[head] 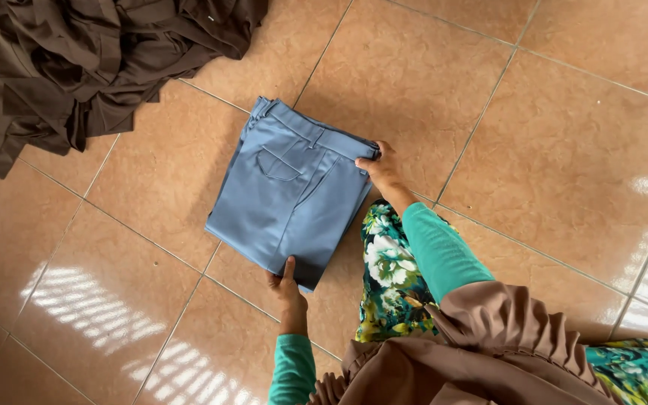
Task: The person sits on a tiled floor and folds multiple pairs of gray trousers by hand. Each pair is laid flat, legs aligned, then folded in half and again into a compact rectangle before being stacked to the left.
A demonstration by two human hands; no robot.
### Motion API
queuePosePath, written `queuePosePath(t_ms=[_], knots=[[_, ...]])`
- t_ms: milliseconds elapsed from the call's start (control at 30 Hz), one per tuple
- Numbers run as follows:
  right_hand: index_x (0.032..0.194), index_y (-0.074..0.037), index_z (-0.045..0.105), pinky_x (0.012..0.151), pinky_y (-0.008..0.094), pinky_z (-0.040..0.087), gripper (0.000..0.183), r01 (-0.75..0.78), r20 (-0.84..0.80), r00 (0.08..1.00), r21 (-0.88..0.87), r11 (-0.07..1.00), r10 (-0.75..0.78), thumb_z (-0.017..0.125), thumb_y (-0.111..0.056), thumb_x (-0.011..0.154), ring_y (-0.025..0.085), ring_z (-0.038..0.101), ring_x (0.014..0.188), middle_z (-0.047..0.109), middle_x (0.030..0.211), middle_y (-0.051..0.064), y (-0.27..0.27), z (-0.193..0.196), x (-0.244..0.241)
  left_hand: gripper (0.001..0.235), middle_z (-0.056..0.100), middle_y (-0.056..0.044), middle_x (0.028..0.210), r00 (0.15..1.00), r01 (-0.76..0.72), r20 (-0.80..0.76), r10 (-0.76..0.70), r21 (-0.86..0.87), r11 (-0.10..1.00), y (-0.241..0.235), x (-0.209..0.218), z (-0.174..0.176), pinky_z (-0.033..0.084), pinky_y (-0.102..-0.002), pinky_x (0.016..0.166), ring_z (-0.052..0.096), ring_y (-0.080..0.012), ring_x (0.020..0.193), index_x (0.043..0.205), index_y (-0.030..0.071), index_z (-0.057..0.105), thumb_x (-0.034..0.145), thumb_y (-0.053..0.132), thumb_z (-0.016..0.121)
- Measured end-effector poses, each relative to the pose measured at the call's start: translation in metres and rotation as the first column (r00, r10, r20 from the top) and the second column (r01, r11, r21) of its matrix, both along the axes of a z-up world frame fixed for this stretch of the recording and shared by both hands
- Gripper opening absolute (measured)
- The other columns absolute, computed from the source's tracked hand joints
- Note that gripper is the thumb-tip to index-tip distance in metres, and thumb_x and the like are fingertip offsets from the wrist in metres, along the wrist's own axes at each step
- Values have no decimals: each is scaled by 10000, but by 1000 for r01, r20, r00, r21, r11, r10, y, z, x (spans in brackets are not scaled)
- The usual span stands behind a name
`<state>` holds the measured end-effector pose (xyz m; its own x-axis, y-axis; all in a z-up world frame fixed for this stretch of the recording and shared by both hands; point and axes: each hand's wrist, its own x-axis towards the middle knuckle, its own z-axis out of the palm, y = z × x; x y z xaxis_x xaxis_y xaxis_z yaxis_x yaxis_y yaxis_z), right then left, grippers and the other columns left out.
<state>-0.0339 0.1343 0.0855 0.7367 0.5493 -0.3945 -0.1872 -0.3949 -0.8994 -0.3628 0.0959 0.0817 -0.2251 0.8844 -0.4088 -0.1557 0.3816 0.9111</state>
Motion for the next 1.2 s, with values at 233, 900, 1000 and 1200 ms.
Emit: queuePosePath(t_ms=[233, 900, 1000, 1200], knots=[[1404, -188, 555, 525, 291, 660, 676, -67, 140, 986, -143, 987, 87, 843, -271, 798, 354, 755, 806, 646, 1232, 259, 3, -33, 8, 938, 660, -96, 1043, 976, -66, -184, 114, 249, 966, -2, -5, -16, 498, -305, 842, 563, -131, 873, 1550, 221, 429, 755, 47, 896], [1599, -225, 382, 1096, 655, 266, 639, -7, 951, 106, -292, 957, 291, 565, -438, 1025, 398, 326, 1468, 331, 1607, 210, -86, 20, 27, 661, 318, -226, 1626, 250, 819, -965, 74, 251, 516, 35, 195, 53, 40, -681, 1184, 178, -478, 1531, 1547, 146, 439, 971, 437, 582], [1578, -221, 395, 1076, 665, 294, 678, 106, 938, 145, -332, 937, 316, 621, -458, 985, 430, 382, 1430, 366, 1580, 208, -126, 10, 57, 678, 347, -243, 1603, 243, 872, -968, 69, 249, 422, 13, 236, 58, 56, -676, 1192, 218, -490, 1514, 1546, 139, 433, 958, 430, 607], [1527, -190, 469, 1072, 663, 293, 652, 182, 933, 214, -329, 927, 289, 647, -472, 966, 436, 408, 1410, 403, 1555, 199, -152, 4, 73, 599, 351, -218, 1609, 250, 894, -964, 92, 266, 360, 1, 264, 51, 53, -676, 1189, 232, -466, 1515, 1542, 159, 442, 1029, 463, 502]])
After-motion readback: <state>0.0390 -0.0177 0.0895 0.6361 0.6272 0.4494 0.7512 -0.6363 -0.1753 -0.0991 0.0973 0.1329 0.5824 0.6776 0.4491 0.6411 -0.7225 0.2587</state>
